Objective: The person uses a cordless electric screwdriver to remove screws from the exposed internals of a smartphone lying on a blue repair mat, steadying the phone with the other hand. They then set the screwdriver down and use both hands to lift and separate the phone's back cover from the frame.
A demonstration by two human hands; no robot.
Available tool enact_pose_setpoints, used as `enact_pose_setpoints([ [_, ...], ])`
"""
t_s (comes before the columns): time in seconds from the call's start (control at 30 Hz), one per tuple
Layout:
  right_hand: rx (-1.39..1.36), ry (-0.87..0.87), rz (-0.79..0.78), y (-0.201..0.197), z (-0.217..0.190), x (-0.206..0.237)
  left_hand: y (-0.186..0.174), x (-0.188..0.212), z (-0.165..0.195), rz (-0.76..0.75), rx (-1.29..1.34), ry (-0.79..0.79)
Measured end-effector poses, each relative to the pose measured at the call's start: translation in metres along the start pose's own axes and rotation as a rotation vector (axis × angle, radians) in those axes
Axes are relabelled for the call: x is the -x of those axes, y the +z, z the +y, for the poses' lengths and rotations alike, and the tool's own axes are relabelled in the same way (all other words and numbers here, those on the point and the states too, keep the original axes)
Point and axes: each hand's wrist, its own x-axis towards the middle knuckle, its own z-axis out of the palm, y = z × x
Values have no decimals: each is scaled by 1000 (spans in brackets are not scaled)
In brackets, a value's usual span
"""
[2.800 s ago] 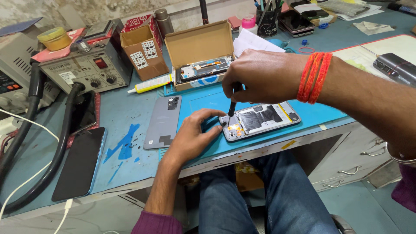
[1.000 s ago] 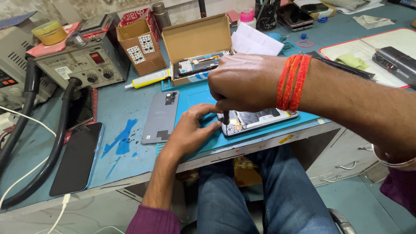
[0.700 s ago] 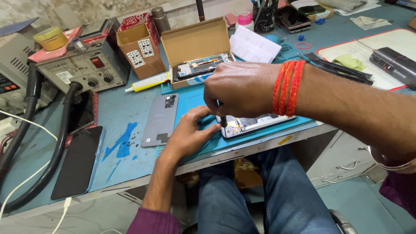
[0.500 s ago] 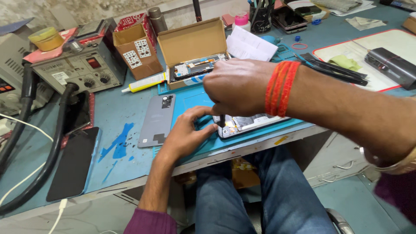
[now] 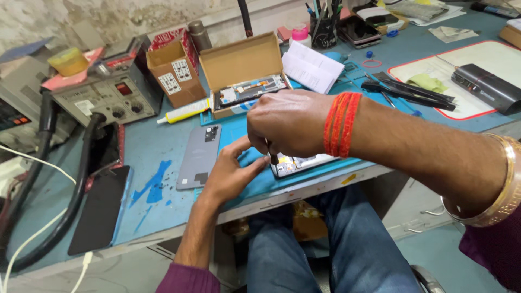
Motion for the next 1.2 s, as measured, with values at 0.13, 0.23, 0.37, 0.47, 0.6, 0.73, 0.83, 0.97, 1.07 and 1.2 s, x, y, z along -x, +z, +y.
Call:
enact_pose_setpoints([
  [0.13,238,294,-167,-3,2,-7,0,-1,2,26,11,-74],
  [0.23,216,307,-189,-2,7,-7,2,-3,0,-2,-29,-49],
  [0.37,18,-74,-47,-1,19,1,1,-1,-1,-22,-90,-128],
  [0.47,5,96,-105,0,21,-1,1,0,1,-24,-70,-93],
  [0.6,240,405,-366,-7,16,2,2,-2,4,-44,-49,-109],
  [0.73,75,74,-105,-12,10,1,1,-1,5,-44,-49,-108],
  [0.83,168,358,-264,-17,9,0,2,0,5,-35,-54,-90],
  [0.97,32,214,-180,-18,9,3,2,-1,6,-30,-58,-102],
  [1.07,139,374,-312,-19,9,4,2,-1,6,-36,-70,-88],
  [1.2,-34,-95,-30,-21,8,7,2,0,7,-34,-59,-89],
])
